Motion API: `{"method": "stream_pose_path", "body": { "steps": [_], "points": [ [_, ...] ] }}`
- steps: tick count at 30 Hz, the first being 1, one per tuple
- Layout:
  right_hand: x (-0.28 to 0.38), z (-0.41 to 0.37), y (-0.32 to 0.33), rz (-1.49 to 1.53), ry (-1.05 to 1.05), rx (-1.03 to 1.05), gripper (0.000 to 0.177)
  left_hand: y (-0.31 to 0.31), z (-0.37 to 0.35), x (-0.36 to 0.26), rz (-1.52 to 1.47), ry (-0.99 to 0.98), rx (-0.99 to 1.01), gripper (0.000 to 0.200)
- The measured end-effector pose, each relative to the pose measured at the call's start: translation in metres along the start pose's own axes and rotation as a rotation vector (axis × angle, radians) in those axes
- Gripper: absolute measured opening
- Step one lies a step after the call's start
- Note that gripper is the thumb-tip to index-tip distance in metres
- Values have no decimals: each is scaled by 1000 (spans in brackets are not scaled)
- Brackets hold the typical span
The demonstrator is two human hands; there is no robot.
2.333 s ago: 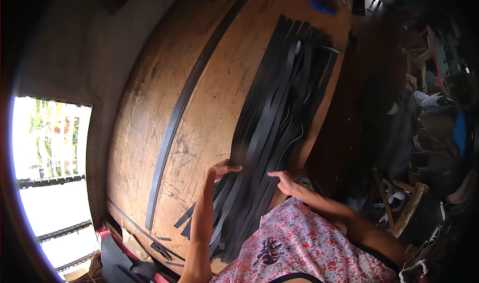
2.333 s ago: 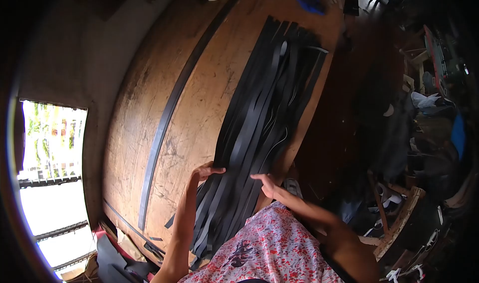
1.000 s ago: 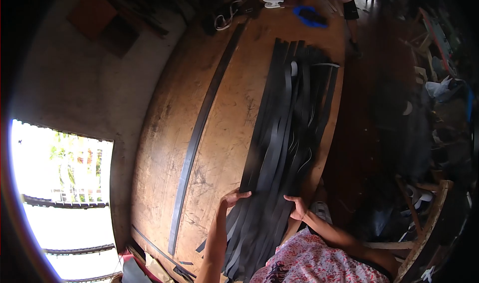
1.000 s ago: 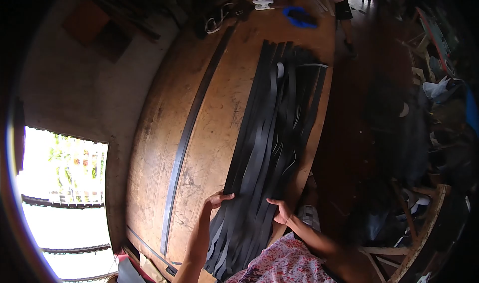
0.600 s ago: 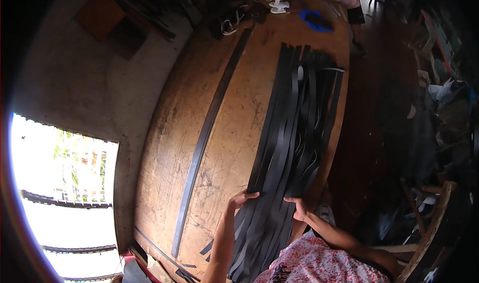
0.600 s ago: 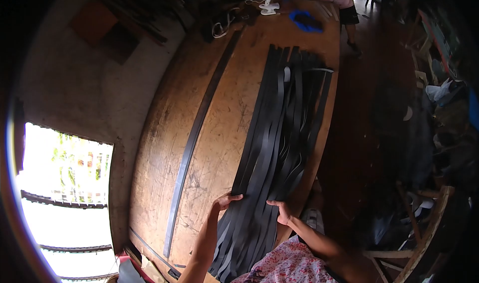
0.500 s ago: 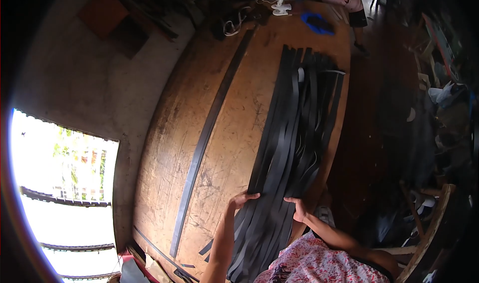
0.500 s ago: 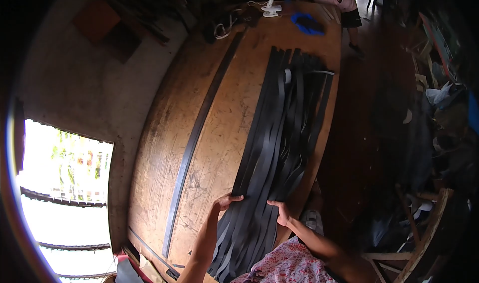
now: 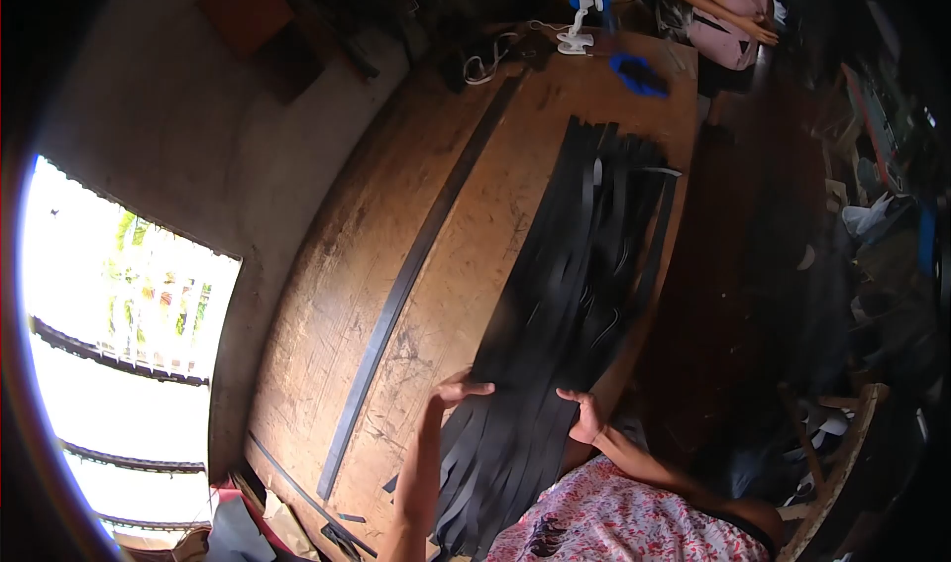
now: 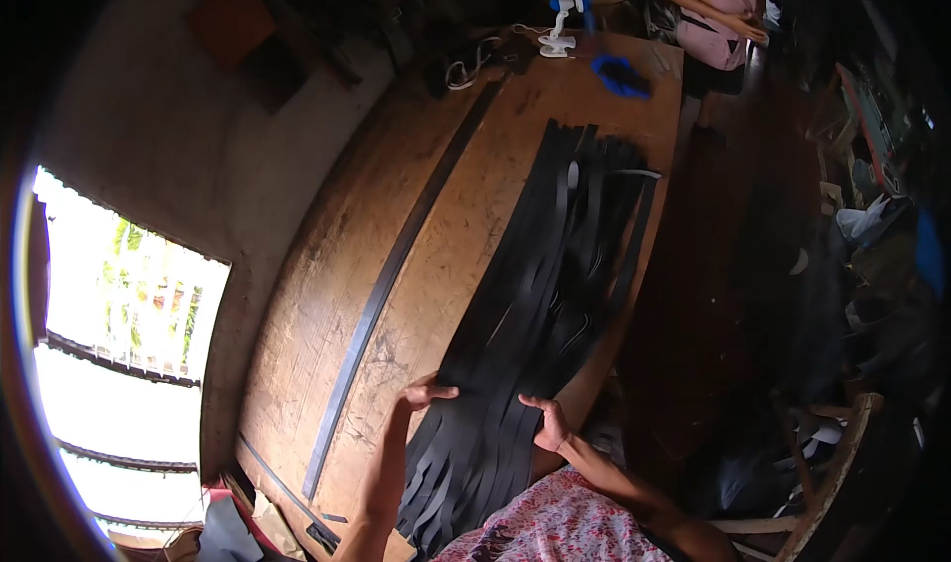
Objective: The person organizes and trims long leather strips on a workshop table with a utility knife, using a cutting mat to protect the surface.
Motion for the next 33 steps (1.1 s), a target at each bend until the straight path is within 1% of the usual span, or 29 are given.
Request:
{"method": "stream_pose_path", "body": {
  "steps": [1, 2, 3, 4, 5, 6, 7, 8, 9, 10, 11, 12, 13, 14, 15, 16, 17, 18, 19, 20, 22, 23, 25, 26, 27, 29, 30, 32, 33],
  "points": [
    [2, -8, -19, -40, 13, 17, 33, 2, -19, -24, -24, -77, -38, 75],
    [-2, -10, -25, -46, -43, 37, 36, -2, -31, -47, -102, -108, 2, 71],
    [-6, -6, -29, -35, -69, 53, 34, 4, -29, -45, -8, -159, -24, 70],
    [-13, -4, -33, -22, -100, 60, 33, -4, -34, -58, 15, -149, 22, 73],
    [-15, -4, -39, -125, -47, -21, 30, 6, -40, -60, 419, 97, -35, 78],
    [-15, -8, -52, -144, -72, 67, 31, 11, -40, -61, 390, 16, -52, 83],
    [-13, -10, -66, -166, -95, 161, 31, 3, -66, -92, 234, -140, -154, 82],
    [-7, -17, -80, -287, -56, 211, 39, 15, -74, -98, 326, -249, -249, 79],
    [-4, -26, -95, -409, -26, 260, 48, 22, -76, -94, 257, -345, -169, 72],
    [-6, -33, -114, -369, -62, 395, 53, 22, -91, -108, 220, -377, -185, 63],
    [-8, -39, -134, -327, -102, 533, 57, 9, -110, -142, 89, -475, -221, 53],
    [-10, -32, -139, -306, -147, 463, 61, 6, -118, -155, 215, -477, -265, 57],
    [-13, -26, -143, -287, -192, 388, 64, 23, -96, -133, 557, -380, -276, 67],
    [-15, -29, -154, -308, -219, 387, 64, 22, -119, -157, 703, -324, -450, 76],
    [-16, -37, -176, -309, -193, 453, 67, 13, -141, -180, 653, -316, -467, 76],
    [-17, -45, -197, -308, -168, 518, 69, 17, -156, -184, 697, -207, -506, 71],
    [-19, -53, -212, -329, -201, 515, 69, -6, -194, -224, 449, -543, -554, 74],
    [-16, -70, -234, -473, -141, 679, 70, 18, -194, -201, 647, -300, -624, 75],
    [-16, -86, -253, -614, -82, 851, 71, 11, -210, -217, 510, -523, -678, 76],
    [-19, -87, -261, -634, -118, 854, 71, 7, -224, -228, 553, -472, -691, 78],
    [-15, -100, -290, -706, 63, 1015, 76, -7, -259, -256, 582, -426, -747, 80],
    [-18, -105, -302, -727, 30, 1044, 76, -16, -275, -272, 589, -432, -761, 82],
    [-10, -104, -317, -704, 82, 928, 83, -21, -289, -282, 577, -431, -826, 84],
    [-5, -104, -326, -692, 179, 896, 91, -15, -291, -280, 643, -381, -882, 85],
    [-10, -112, -339, -670, 147, 997, 92, -11, -295, -278, 703, -318, -937, 86],
    [-20, -129, -370, -637, 61, 1217, 96, -36, -327, -310, 619, -622, -976, 76],
    [-25, -139, -387, -626, 13, 1333, 98, -42, -340, -321, 661, -577, -1026, 71],
    [-29, -172, -423, -529, 51, 1711, 96, -63, -375, -349, 691, -534, -1088, 63],
    [-25, -166, -433, -183, -256, 1910, 100, -77, -394, -367, 686, -540, -1103, 60]
  ]
}}
Point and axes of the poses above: each hand's wrist, its own z-axis towards the middle knuckle, its own y-axis out of the back of the hand, x = y × z, the point moved 8 cm from there along z, towards the middle knuckle, and after that the axes turned 14 degrees about z, right-handed, at the moved point
